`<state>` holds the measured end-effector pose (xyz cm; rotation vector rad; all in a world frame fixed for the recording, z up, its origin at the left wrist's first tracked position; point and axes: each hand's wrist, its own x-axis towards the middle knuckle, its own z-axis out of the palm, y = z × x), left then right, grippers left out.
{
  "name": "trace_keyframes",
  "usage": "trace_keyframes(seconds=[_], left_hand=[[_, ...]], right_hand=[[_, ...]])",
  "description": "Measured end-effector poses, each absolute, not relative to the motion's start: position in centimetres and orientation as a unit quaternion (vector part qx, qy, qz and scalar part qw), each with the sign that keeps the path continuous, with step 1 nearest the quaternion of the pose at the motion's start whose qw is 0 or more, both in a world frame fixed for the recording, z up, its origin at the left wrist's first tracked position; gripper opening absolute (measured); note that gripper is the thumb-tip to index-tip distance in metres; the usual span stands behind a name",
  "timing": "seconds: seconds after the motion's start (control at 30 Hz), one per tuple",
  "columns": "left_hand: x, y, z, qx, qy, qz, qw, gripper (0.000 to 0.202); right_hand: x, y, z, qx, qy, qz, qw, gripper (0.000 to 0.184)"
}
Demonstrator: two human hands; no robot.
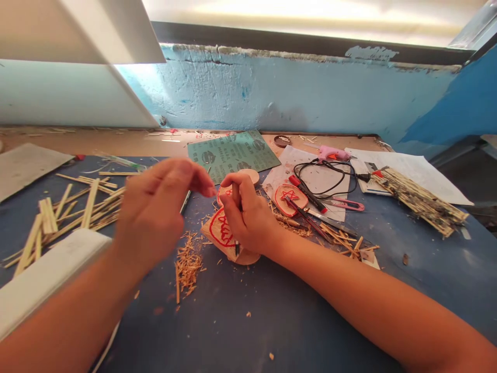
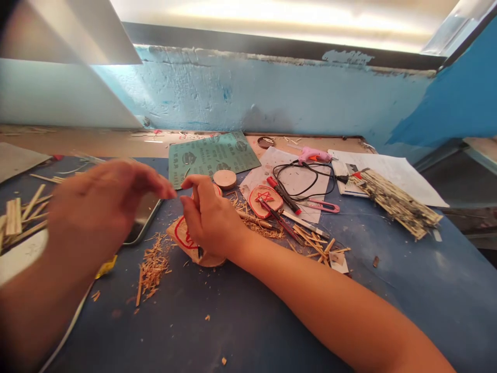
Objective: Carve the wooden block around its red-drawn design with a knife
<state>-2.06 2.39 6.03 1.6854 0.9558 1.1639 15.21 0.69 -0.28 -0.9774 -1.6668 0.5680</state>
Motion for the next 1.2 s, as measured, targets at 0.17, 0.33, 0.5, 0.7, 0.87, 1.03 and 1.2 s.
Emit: trace_keyframes(seconds=[0.17, 0.33, 0.5, 0.7, 0.87, 1.03, 1.2], left_hand=[[-3.0, 3.7, 3.1, 0.776, 0.431, 0.331, 0.321, 0.036], [-4.6, 4.8, 2.3, 0.841, 0.296, 0.253, 0.375, 0.055], [-5.2, 5.3, 2.3, 0.894, 0.257, 0.131, 0.343, 0.112], [-4.9, 5.3, 1.8, 0.898, 0.263, 0.109, 0.335, 0.097], [-4.2, 5.0, 2.0, 0.902, 0.248, 0.12, 0.333, 0.077], [-3.5, 4.5, 2.7, 0.9, 0.267, 0.089, 0.332, 0.069], [-3.6, 4.1, 3.3, 0.901, 0.268, 0.084, 0.331, 0.076]], right_hand=[[15.4, 0.5, 0.1, -0.426, -0.698, 0.253, 0.518, 0.016], [15.5, 0.4, 0.1, -0.434, -0.692, 0.26, 0.516, 0.02], [15.6, 0.3, 0.1, -0.444, -0.683, 0.26, 0.518, 0.023], [15.7, 0.1, 0.4, -0.435, -0.695, 0.267, 0.506, 0.021], [16.7, 0.0, 1.9, -0.398, -0.753, 0.267, 0.451, 0.021], [18.1, -0.7, 6.2, -0.416, -0.836, 0.235, 0.27, 0.019], [19.9, -1.8, 9.7, -0.468, -0.839, 0.215, 0.174, 0.012]])
